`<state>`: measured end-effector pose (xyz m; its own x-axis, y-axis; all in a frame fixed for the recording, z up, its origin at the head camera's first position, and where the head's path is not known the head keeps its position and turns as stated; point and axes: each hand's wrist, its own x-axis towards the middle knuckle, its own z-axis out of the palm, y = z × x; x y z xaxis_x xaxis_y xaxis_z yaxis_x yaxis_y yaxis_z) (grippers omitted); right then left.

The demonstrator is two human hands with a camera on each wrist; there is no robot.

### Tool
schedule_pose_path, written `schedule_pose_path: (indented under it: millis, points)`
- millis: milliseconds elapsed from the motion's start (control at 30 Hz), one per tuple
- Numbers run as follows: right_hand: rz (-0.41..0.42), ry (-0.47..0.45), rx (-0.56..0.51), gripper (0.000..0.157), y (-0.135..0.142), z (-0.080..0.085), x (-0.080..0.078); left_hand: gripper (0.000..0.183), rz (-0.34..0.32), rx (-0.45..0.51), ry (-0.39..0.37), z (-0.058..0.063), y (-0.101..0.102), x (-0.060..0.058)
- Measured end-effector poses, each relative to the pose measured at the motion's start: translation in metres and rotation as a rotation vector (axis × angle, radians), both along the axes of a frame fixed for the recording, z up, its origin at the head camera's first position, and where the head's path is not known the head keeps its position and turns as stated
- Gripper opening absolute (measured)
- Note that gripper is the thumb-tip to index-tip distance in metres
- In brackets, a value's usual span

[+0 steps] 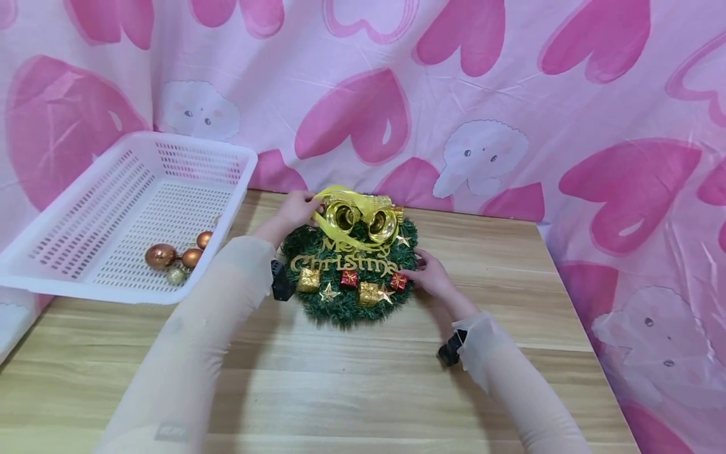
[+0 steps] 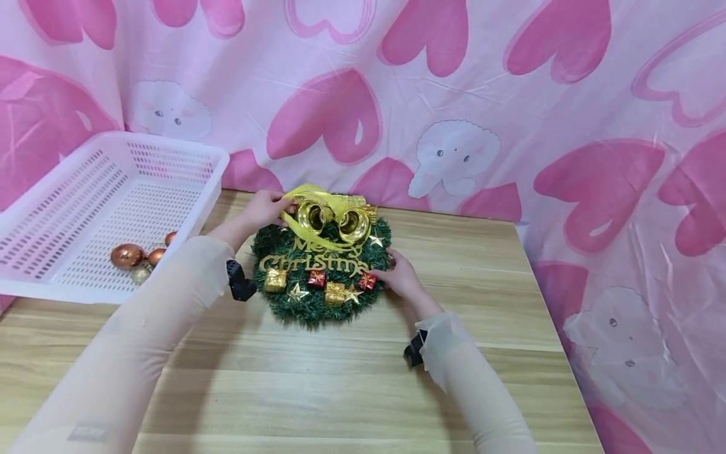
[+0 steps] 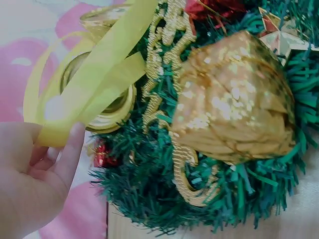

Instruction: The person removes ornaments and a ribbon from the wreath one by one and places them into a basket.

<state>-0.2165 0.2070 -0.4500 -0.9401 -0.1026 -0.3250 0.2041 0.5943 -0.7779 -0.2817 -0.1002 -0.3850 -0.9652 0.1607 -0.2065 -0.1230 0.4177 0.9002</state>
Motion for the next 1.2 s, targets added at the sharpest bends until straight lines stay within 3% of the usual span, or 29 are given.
schedule_pose_path:
  millis: [567,800,1200]
  points:
    - [0.008,-0.002,0.019,0.079,0.000,0.003,0.001,0.037,0.005,0.064,-0.010,0.041,0.020,-0.003]
    - [-0.002,-0.007,0.020,0.078,0.000,0.004,0.002,0.035,-0.033,0.169,-0.036,0.053,0.038,-0.002]
    - [-0.004,-0.012,-0.008,0.078,0.000,0.004,0.002,0.032,-0.025,0.224,-0.011,0.077,0.046,0.002]
